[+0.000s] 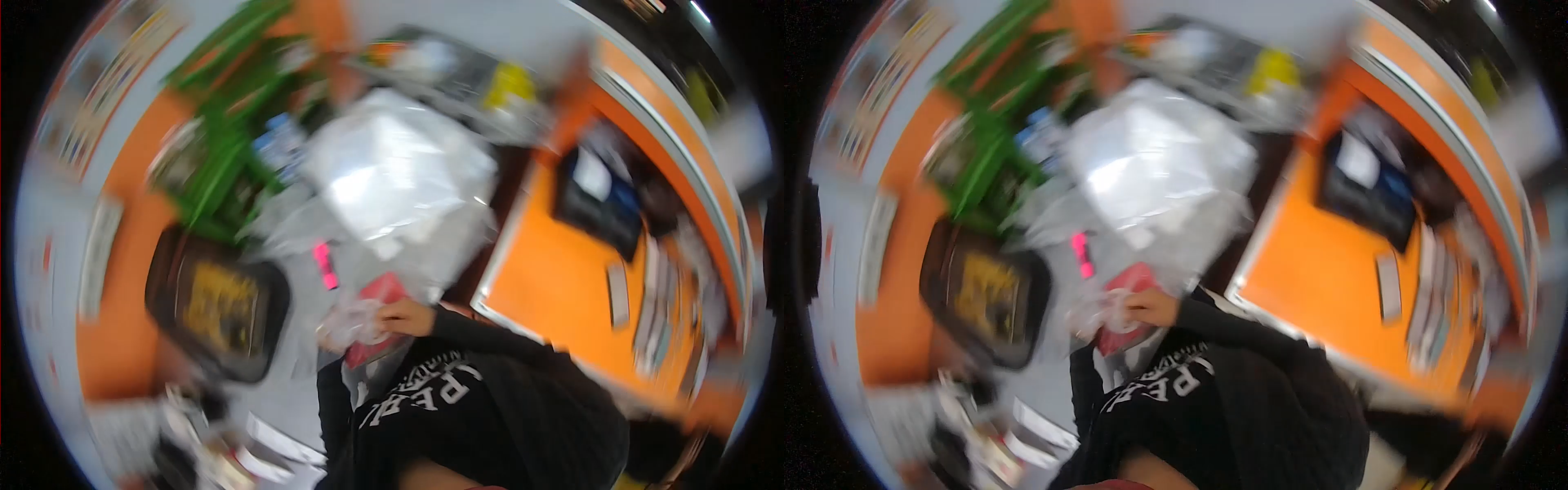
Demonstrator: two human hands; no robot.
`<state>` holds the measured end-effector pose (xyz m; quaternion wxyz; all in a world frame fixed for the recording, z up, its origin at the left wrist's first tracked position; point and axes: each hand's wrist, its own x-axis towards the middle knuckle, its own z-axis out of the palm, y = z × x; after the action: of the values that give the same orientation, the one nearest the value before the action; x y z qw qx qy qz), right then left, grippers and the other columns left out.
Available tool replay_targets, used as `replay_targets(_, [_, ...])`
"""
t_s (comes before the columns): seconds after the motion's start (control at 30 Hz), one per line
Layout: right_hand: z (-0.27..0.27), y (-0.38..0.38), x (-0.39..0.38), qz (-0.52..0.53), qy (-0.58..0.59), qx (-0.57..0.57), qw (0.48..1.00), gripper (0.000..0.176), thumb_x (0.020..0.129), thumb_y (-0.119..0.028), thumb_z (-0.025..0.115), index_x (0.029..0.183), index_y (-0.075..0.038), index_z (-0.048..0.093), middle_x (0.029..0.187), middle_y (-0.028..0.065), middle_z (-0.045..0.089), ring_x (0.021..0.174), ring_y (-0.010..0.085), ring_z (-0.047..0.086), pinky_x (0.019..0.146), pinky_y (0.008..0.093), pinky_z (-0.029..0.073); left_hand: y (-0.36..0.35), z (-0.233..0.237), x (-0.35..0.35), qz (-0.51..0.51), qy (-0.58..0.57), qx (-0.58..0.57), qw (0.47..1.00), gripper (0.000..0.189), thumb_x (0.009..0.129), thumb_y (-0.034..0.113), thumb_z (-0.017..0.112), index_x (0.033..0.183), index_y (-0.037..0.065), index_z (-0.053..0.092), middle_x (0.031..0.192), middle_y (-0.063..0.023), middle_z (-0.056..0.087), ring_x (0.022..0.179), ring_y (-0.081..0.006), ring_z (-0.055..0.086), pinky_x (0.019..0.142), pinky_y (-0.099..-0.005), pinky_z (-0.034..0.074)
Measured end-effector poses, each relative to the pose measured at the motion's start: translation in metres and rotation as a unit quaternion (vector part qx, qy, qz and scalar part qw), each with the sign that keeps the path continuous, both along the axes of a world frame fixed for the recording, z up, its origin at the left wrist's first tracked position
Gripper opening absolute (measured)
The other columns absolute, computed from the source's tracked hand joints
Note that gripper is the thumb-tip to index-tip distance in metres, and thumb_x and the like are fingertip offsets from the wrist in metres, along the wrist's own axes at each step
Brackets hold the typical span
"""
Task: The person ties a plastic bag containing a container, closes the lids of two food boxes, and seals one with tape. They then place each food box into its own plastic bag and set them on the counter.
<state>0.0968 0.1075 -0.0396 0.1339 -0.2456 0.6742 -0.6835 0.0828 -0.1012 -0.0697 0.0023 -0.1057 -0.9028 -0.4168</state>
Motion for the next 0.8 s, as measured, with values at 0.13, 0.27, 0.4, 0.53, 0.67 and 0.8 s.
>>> replay_targets(0.13, [-0.008,0.019,-0.003,0.023,0.001,0.122,0.992,0.015,0.085,-0.014,0.051,0.079,-0.001,0.055,0.069,0.003,0.051,0.062,0.0107,0.048,0.057,0.0259,0.04,0.011,0.003,0.012,0.031,0.031,0.066,0.997,0.018,0.08,0.021,0.056,0.086,0.005,0.061,0.08,-0.0114,0.061,0.075,-0.0272,0.057,0.071,-0.034,0.046])
replay_targets(0.27, [0.017,0.032,-0.015,0.066,-0.173,0.216,0.959,0.018,0.084,-0.015,0.055,0.093,0.001,0.057,0.066,-0.0004,0.051,0.058,0.0073,0.045,0.052,0.0218,0.037,0.021,0.001,0.025,0.121,0.171,0.142,0.968,0.019,0.08,0.022,0.056,0.085,0.004,0.061,0.079,-0.0119,0.061,0.075,-0.0276,0.057,0.071,-0.0341,0.046])
replay_targets(0.4, [0.011,0.033,-0.033,0.09,-0.153,0.194,0.965,0.012,0.085,-0.013,0.054,0.087,-0.001,0.057,0.067,-0.002,0.05,0.057,0.0061,0.044,0.052,0.0195,0.035,0.022,-0.004,0.034,0.233,0.214,0.246,0.916,0.019,0.08,0.022,0.056,0.084,0.004,0.061,0.079,-0.0124,0.061,0.075,-0.028,0.057,0.071,-0.0342,0.046])
replay_targets(0.53, [0.016,0.029,-0.045,0.121,-0.115,0.21,0.963,0.011,0.085,-0.013,0.053,0.085,-0.002,0.055,0.07,-0.0018,0.05,0.059,0.0061,0.045,0.056,0.0189,0.036,-0.01,0.025,0.073,0.285,0.034,0.412,0.865,0.023,0.08,0.02,0.055,0.095,0.003,0.058,0.092,-0.0138,0.059,0.086,-0.0292,0.055,0.077,-0.0359,0.043])
replay_targets(0.67, [0.016,0.027,-0.051,0.122,-0.088,0.206,0.967,0.012,0.086,-0.013,0.05,0.086,-0.002,0.054,0.07,-0.0015,0.05,0.062,0.0061,0.045,0.059,0.0189,0.036,-0.048,0.033,0.14,0.274,0.069,0.127,0.951,0.032,0.078,0.021,0.058,0.107,0.008,0.053,0.111,-0.0124,0.052,0.101,-0.027,0.05,0.085,-0.0377,0.039])
replay_targets(0.8, [0.013,0.027,-0.058,0.137,-0.064,0.215,0.965,0.012,0.087,-0.013,0.048,0.086,-0.002,0.053,0.069,-0.0014,0.05,0.061,0.0059,0.045,0.058,0.0191,0.036,-0.052,0.008,0.218,0.264,0.014,-0.14,0.954,0.051,0.074,0.031,0.061,0.121,0.02,0.045,0.131,-0.0068,0.037,0.121,-0.0236,0.034,0.099,-0.0445,0.026])
